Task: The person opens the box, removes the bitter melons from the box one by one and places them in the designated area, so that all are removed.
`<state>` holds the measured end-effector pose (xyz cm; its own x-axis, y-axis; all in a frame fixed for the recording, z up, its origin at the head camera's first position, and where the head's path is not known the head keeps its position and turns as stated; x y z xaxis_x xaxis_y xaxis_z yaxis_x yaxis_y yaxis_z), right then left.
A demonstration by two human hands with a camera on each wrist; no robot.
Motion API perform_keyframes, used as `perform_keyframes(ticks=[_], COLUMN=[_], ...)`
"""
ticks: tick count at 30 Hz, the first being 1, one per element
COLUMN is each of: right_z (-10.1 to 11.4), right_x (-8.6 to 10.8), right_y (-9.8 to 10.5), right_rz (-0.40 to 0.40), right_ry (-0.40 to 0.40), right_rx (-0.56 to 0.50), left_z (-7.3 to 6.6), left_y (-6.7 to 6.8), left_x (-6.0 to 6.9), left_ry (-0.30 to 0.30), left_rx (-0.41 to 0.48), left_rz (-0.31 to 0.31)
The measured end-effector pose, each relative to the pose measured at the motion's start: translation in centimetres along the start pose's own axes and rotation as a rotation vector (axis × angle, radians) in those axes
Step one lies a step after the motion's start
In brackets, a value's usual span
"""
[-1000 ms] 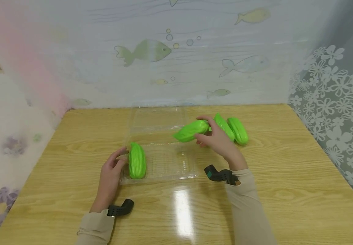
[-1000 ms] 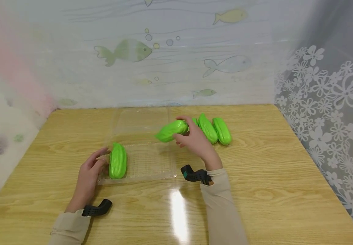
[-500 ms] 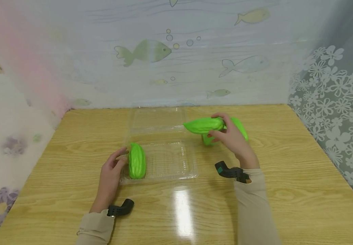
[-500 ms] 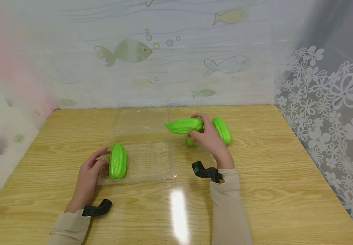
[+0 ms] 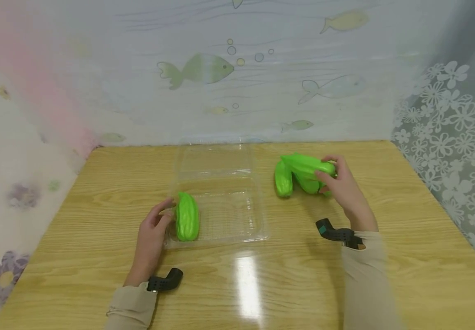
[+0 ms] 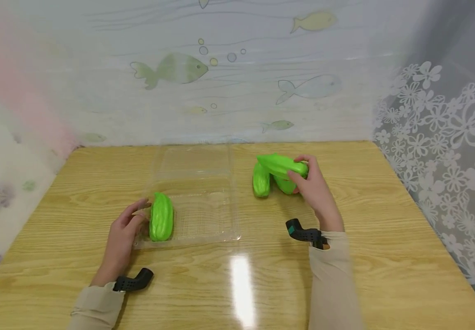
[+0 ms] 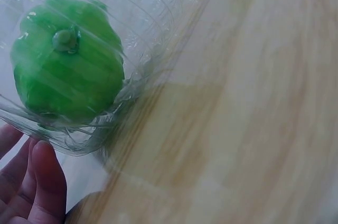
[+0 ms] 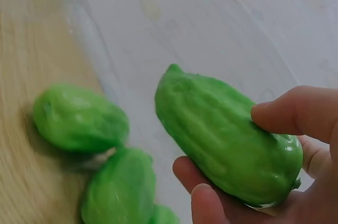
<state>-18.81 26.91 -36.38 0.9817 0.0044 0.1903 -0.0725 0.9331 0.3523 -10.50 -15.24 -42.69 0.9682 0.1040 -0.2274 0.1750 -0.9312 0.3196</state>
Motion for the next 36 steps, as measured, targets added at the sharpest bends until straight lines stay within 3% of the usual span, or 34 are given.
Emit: perform_keyframes(ticks=[9, 17, 26, 28, 36], right_z=[-1.6, -2.2, -3.9, -4.3, -5.5], right_x=[0.2, 0.1, 0.0, -0.2, -0.7], right_y=[3.3, 4.5, 5.2, 5.4, 5.6], right_rz=[-0.092, -0.180, -0.219, -0.218, -0.238], right_ry=[-0.011, -0.004, -0.025, -0.023, -0.065], right_rx=[-0.057, -0.207, -0.199, -0.257, -0.273], left_z=[-0.3, -0.4, -0.4, -0.4, -0.1], left_y=[0.1, 0.1, 0.0, 0.0, -0.1], left_x=[0.1, 0.4, 0.4, 0.4, 0.3], left_ry=[-0.016, -0.006, -0.006, -0.007, -0.003], left_rx=[-0.023, -0.030, -0.011, -0.013, -0.014], left_rz=[0.011, 0.005, 0.007, 0.006, 0.003])
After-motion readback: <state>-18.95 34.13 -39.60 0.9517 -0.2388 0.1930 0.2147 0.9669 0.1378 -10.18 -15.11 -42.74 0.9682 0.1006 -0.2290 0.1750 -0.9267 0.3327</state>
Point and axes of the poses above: each hand's wrist, its own x-axis away from the middle knuckle, its own y-axis out of the back of the hand, z = x × y, the point moved 6 cm from there along -x, towards the middle knuckle, and after that the axes turned 14 degrees about -y, right-handed, at the moved point
